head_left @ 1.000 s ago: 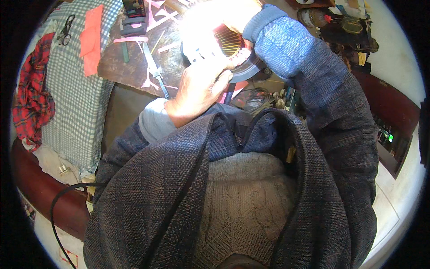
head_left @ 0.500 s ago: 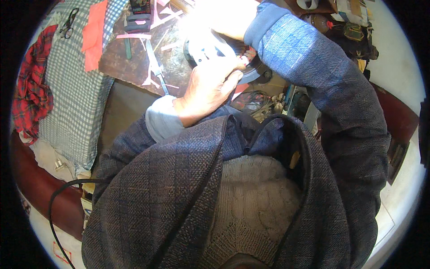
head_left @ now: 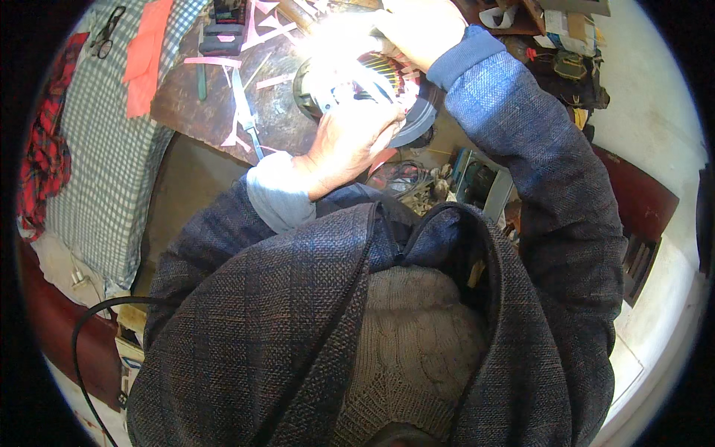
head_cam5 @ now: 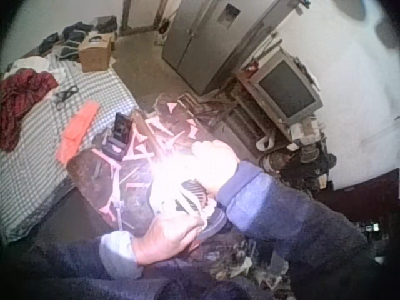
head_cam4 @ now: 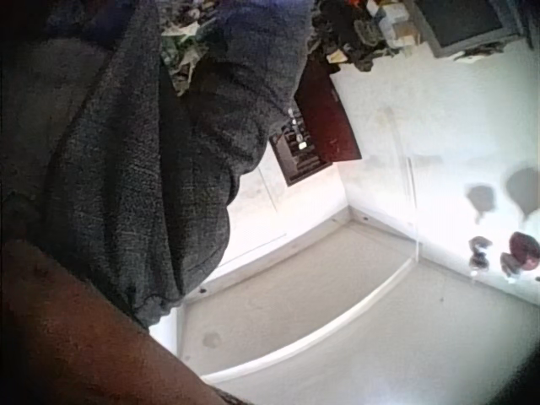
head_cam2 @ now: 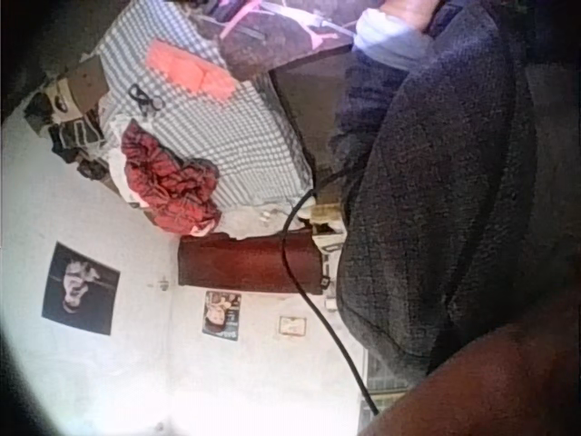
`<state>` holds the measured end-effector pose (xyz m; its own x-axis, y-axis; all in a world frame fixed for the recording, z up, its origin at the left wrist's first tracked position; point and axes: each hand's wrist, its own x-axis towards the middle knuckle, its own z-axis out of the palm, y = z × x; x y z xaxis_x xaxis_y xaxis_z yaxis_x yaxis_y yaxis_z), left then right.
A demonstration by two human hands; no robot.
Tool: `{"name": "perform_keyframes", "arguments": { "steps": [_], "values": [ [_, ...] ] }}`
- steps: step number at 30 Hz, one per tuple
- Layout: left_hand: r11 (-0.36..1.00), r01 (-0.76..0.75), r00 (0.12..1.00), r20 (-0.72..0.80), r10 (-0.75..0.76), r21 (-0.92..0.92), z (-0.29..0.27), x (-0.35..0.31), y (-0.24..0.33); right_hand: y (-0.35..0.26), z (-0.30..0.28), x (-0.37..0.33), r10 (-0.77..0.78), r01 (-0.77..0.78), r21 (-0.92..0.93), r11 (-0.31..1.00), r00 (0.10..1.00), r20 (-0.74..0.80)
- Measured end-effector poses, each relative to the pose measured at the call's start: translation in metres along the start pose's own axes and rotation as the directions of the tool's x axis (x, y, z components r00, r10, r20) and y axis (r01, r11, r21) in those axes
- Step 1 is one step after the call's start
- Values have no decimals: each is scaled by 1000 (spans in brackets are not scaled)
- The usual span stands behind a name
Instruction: The person inserts small white strips into the slots of a circular motor stator, using a thin tool to press them in. The person repeatedly picks up strips and places them into the stator slots.
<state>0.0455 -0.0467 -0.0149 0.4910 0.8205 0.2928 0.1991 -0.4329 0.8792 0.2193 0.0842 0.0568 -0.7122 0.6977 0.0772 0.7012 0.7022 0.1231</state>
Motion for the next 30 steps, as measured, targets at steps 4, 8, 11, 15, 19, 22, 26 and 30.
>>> {"name": "perform_keyframes", "arguments": {
  "steps": [4,8,11,15,19,22,26,30],
  "values": [
    [999,16,1000,18,-15,-34,4,-4,-6,-7,5,10,77,-87,66,994,988,134],
    [997,-30,999,-20,29,-67,5,-6,-7,-21,7,17,49,-83,137,987,971,235],
    [950,-242,970,58,235,195,0,-8,-13,-27,14,17,56,-93,102,990,946,318],
    [991,-64,996,63,57,116,-4,-7,-18,-34,35,13,155,-174,18,985,918,366],
    [994,-44,995,93,35,100,10,3,-23,-14,51,4,299,-408,217,887,864,404],
    [997,-51,998,28,50,50,28,13,-24,8,38,-6,394,-527,222,820,802,448],
    [999,-5,1000,24,6,-41,32,14,-23,17,12,-10,265,-386,206,899,855,446],
    [996,-77,997,5,77,-36,26,15,-18,32,27,-6,145,-219,258,941,950,278]
  ]
}}
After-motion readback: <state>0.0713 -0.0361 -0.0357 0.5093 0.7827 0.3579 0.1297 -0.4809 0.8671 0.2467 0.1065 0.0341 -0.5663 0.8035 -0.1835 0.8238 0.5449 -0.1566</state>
